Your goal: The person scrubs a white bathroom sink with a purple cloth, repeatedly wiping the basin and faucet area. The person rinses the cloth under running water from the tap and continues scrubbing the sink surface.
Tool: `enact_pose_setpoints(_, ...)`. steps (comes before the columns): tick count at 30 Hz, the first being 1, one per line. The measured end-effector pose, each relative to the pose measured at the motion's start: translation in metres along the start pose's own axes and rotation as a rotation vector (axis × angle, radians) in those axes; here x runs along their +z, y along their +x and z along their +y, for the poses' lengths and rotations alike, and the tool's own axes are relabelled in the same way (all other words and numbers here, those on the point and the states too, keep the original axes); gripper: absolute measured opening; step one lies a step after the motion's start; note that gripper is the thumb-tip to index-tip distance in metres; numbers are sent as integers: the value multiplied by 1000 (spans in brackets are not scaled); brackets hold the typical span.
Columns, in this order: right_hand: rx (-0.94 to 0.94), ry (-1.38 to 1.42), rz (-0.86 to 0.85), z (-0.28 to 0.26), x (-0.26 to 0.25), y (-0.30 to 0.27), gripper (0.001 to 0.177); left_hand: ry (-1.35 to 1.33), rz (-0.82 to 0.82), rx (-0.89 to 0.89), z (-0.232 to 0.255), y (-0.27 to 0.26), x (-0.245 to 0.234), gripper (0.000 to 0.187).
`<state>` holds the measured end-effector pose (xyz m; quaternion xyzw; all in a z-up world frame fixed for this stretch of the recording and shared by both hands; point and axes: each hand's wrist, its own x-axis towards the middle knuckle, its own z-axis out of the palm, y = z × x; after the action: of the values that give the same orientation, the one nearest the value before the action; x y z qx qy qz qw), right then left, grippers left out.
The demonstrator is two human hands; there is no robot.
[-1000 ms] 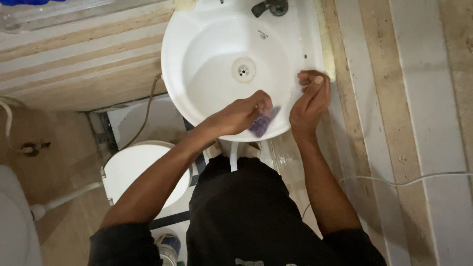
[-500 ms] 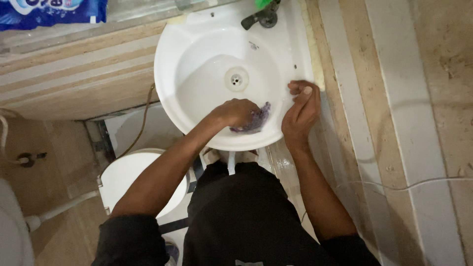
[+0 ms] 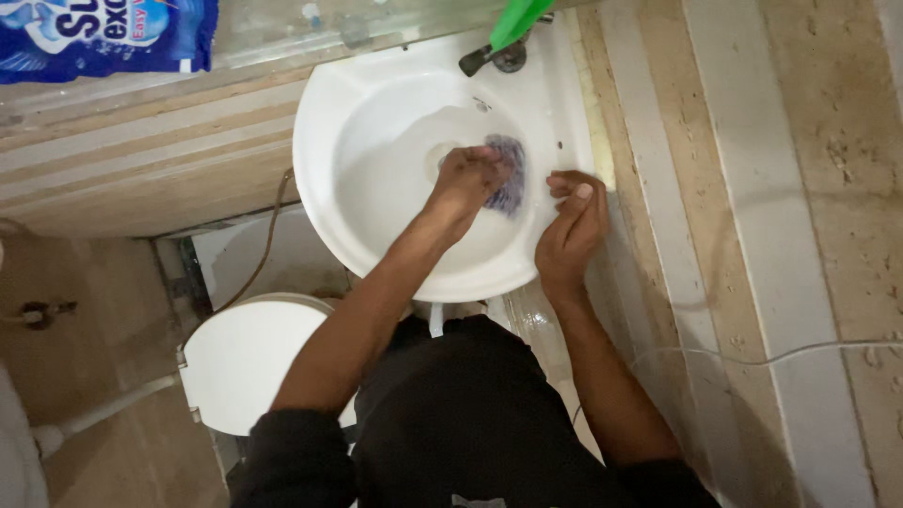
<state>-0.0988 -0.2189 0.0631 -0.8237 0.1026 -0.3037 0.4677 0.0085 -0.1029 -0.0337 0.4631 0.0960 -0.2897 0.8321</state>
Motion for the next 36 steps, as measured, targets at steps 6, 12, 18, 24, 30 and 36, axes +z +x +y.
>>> enact_pose_setpoints(6,8,-24,1,-8,-1,-1,48,474,75,394,-10,5,-2,32)
enact_pose_setpoints(12,9,-39,12,-7,1,0,48,1253,80,574,-22,4,-23,48)
enact_pose_setpoints(18,2,-46,20,-6,2,1,47,1030,20,372,-39,32,-15,49)
enact_pose_setpoints(24,-18,-59,13,-1,3,1,47,346,48,187,-16,29,-8,56)
enact_pose_setpoints(30,-41,-70,24,-7,4,0,46,141,68,405,-8,55,-20,30)
enact_pose_setpoints(36,-63,-81,22,-1,6,-1,48,-80,336,443,-1,47,-31,25)
